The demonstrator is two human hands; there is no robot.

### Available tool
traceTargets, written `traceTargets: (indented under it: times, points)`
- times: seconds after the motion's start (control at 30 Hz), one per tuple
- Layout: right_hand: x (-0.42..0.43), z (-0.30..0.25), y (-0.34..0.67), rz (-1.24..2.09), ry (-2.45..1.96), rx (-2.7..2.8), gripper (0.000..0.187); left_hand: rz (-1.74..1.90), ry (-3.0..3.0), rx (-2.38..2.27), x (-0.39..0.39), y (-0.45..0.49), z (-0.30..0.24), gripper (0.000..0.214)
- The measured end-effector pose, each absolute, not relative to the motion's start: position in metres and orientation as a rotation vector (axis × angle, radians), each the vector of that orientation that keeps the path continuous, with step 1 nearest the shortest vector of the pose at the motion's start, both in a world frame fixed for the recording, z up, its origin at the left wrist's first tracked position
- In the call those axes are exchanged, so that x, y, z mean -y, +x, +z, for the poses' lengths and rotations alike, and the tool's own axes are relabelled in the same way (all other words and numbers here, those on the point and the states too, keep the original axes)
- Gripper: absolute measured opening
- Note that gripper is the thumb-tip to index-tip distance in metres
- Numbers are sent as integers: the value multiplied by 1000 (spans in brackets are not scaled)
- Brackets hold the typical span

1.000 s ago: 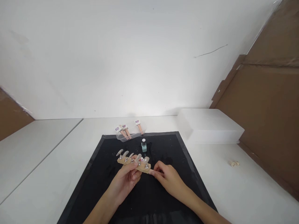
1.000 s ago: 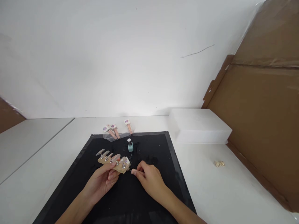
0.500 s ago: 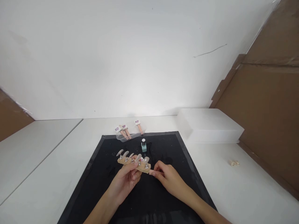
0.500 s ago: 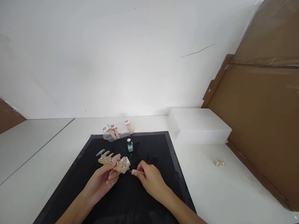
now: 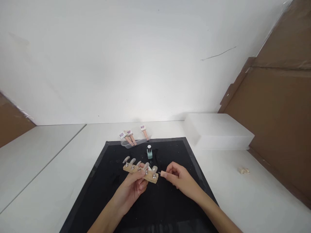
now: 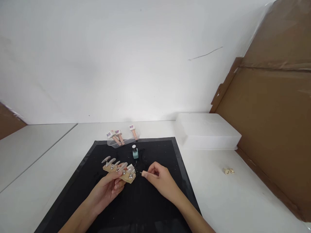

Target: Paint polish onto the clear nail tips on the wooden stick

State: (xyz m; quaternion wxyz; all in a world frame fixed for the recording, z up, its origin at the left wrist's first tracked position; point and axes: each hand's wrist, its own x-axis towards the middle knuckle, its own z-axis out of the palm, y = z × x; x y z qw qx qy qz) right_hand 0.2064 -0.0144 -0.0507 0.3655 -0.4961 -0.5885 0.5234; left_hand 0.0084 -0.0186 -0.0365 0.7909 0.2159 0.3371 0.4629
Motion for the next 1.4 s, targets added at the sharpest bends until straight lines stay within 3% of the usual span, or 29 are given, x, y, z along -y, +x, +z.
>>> traceTargets:
  times: [0.27,0.5,1.4]
  points:
    - [13,-37,222,1422,-887,1069,16,820,741,-806,26,12,-36,23]
    - [20,-41,218,1484,-644,1170,14,689,899,-840,25,20,-46,28]
    - [20,-45,220,1434,-604,1258,8,624,926,-790,24,22,-49,26]
